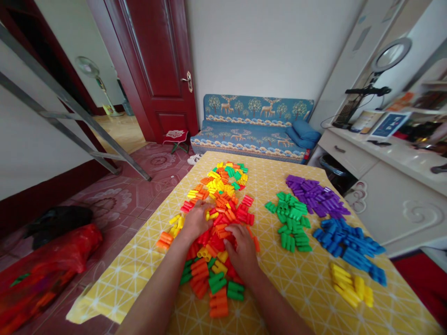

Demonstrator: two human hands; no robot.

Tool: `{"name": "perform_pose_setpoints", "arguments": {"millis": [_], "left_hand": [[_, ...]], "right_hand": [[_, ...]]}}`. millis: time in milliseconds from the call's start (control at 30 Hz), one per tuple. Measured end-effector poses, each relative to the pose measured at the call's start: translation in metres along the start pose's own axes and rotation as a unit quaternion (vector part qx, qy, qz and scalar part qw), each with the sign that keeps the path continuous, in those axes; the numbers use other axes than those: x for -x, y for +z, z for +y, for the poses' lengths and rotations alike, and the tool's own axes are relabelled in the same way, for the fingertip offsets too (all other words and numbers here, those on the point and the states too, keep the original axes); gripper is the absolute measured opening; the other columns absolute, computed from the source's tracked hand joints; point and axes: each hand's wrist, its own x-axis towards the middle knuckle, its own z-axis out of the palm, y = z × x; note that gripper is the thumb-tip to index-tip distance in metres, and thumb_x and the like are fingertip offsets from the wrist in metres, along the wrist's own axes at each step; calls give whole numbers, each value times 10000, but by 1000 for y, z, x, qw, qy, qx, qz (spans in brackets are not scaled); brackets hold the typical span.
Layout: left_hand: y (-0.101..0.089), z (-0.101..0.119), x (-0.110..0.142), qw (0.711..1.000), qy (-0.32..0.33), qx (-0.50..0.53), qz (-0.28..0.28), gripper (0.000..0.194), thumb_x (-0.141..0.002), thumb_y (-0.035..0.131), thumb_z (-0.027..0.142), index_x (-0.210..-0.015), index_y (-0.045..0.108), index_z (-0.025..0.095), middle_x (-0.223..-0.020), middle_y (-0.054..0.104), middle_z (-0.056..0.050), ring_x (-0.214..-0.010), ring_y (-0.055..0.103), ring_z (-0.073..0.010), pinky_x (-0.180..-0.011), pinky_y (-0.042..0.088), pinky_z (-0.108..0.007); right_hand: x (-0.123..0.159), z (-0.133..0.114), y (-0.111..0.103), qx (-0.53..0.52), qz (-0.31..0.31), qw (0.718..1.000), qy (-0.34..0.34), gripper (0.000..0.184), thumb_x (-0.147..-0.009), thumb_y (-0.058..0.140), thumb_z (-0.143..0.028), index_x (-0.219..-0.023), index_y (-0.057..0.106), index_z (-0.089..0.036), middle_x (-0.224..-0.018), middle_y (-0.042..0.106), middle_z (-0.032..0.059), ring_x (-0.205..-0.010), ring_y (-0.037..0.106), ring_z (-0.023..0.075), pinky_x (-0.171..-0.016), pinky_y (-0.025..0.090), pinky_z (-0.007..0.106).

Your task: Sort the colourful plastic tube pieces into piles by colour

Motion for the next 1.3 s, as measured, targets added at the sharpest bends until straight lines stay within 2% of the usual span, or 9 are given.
{"name": "perform_pose_setpoints", "arguments": {"millis": [167, 300, 567, 733, 933, 1033, 1167, 1233, 1300], "left_hand": [[-7, 13, 16, 984, 85, 118, 100, 320, -718, 618, 116, -1017, 691, 201, -1063, 605, -56, -1004, 609, -184, -930, 496, -304], [-14, 28, 28, 964, 98, 191, 155, 285, -703, 631, 116, -962, 700, 212, -1040, 616, -45, -989, 615, -183, -901, 506, -304], [-15, 43, 38, 949, 50, 270, 153, 275, -663, 630, 111, -918, 693, 193, -983, 656, -45, -937, 627, -188, -878, 492, -310], [-17, 44, 43, 925, 22, 368, 96, 297, -653, 664, 149, -946, 700, 182, -978, 673, -52, -898, 637, -195, -827, 500, -298], [-22, 46, 45, 863, -89, 498, 5, 438, -722, 702, 349, -1116, 690, 160, -1045, 708, -83, -940, 644, -232, -852, 488, -330], [-16, 47, 42, 840, -133, 524, 56, 437, -713, 708, 397, -1080, 709, 161, -1031, 711, -76, -980, 634, -240, -887, 471, -335], [-7, 49, 37, 805, -161, 535, 198, 384, -743, 689, 418, -1051, 710, 189, -978, 707, -55, -990, 617, -201, -932, 439, -312], [-6, 52, 37, 755, -173, 592, 223, 367, -770, 659, 441, -1035, 702, 190, -991, 700, -59, -919, 620, -167, -876, 458, -288], [-6, 58, 38, 699, -186, 659, 208, 363, -762, 662, 456, -993, 697, 179, -1044, 692, -74, -831, 612, -139, -792, 479, -266]], "right_hand": [[1, 5, 4, -48, 38, 998, 17, 281, -809, 534, -157, -1083, 570, -207, -1080, 620, 74, -1024, 571, 216, -913, 461, 374], [-3, 2, 0, -104, 60, 992, 36, 295, -844, 532, -209, -1138, 543, -223, -1133, 612, 68, -1054, 571, 203, -938, 453, 356], [-14, -10, -3, -59, 64, 996, 14, 381, -834, 593, -289, -1207, 557, -216, -1204, 608, 95, -1137, 521, 261, -1008, 386, 453], [-21, -16, 0, -203, 55, 972, 100, 374, -851, 581, -349, -1198, 568, -211, -1138, 651, 84, -1015, 608, 225, -896, 476, 382], [-32, -18, 0, -376, 4, 909, 182, 388, -801, 628, -420, -1126, 579, -213, -1070, 661, 61, -849, 652, 196, -705, 539, 323], [-37, -23, 2, -403, -12, 892, 203, 441, -773, 647, -427, -1152, 554, -222, -1066, 655, 61, -783, 653, 193, -584, 529, 296], [-41, -25, 6, -352, 82, 912, 192, 402, -697, 729, -353, -1047, 611, -193, -991, 681, 49, -888, 635, 202, -777, 520, 324], [-40, -23, 8, -331, 113, 913, 210, 414, -687, 739, -368, -1034, 619, -178, -969, 689, 54, -872, 630, 204, -793, 513, 337], [-37, -21, 10, -328, 121, 910, 223, 419, -702, 726, -396, -1039, 624, -171, -959, 695, 62, -841, 631, 204, -770, 515, 340]]}}
